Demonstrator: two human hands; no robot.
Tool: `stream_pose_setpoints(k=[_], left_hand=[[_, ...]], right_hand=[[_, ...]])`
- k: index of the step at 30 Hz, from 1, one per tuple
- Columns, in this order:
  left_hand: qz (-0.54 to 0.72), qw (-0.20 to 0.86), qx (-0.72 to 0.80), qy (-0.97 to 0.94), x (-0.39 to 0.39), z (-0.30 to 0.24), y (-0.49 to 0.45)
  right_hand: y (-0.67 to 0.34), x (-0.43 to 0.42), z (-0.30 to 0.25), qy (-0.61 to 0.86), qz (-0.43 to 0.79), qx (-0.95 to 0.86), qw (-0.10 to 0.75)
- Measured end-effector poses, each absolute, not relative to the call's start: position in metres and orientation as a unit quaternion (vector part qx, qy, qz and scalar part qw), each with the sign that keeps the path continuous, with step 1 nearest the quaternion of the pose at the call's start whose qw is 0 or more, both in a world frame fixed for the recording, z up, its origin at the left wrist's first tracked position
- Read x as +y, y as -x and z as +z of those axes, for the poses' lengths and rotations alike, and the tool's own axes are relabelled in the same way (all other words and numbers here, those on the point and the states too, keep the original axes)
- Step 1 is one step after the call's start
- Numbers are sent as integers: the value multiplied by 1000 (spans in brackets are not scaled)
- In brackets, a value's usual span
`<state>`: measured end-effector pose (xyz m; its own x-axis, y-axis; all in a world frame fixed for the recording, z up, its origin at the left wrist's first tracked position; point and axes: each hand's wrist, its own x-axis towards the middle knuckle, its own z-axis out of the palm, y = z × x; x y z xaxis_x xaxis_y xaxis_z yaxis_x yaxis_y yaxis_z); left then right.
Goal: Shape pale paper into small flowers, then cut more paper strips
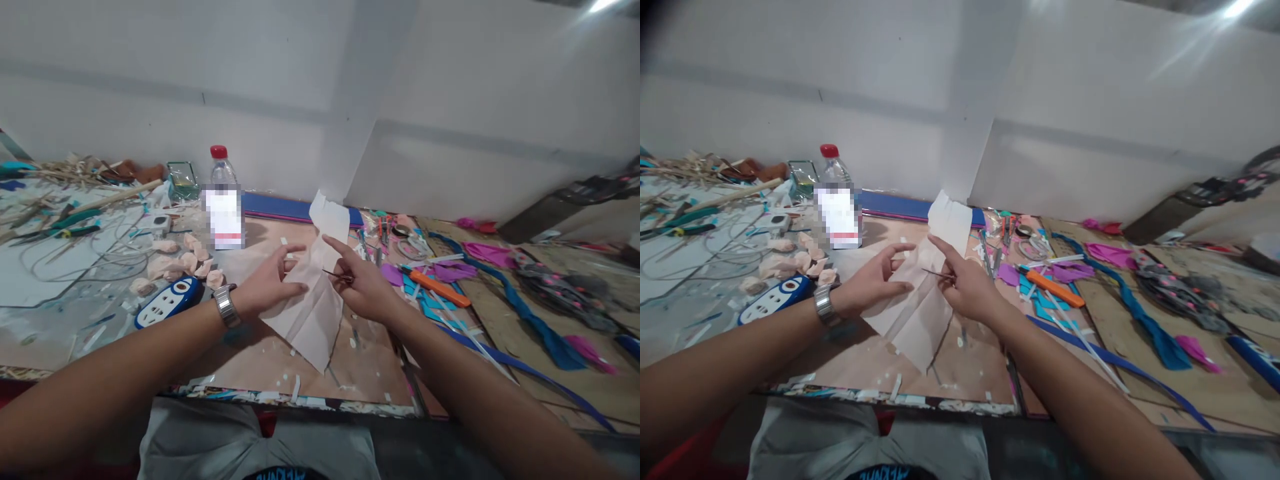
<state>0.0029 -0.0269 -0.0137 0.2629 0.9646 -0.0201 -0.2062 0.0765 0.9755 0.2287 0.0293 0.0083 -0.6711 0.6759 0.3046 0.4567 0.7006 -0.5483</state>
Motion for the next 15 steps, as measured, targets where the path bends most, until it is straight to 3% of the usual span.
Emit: stream_pose_setpoints(k=[3, 5, 12, 15], left_hand=[[437, 651, 339, -520, -32, -12, -7], [441, 677, 321, -495, -32, -15, -10], [493, 746, 334, -297, -22, -29, -8], [459, 780, 321, -279, -22, -26, -7]], right_hand=[[-228, 56, 7, 282, 189, -929, 147], [-226, 69, 10, 249, 183, -939, 149], [-198, 66, 38, 198, 292, -846, 400], [-184, 40, 48, 185, 371, -803, 427]])
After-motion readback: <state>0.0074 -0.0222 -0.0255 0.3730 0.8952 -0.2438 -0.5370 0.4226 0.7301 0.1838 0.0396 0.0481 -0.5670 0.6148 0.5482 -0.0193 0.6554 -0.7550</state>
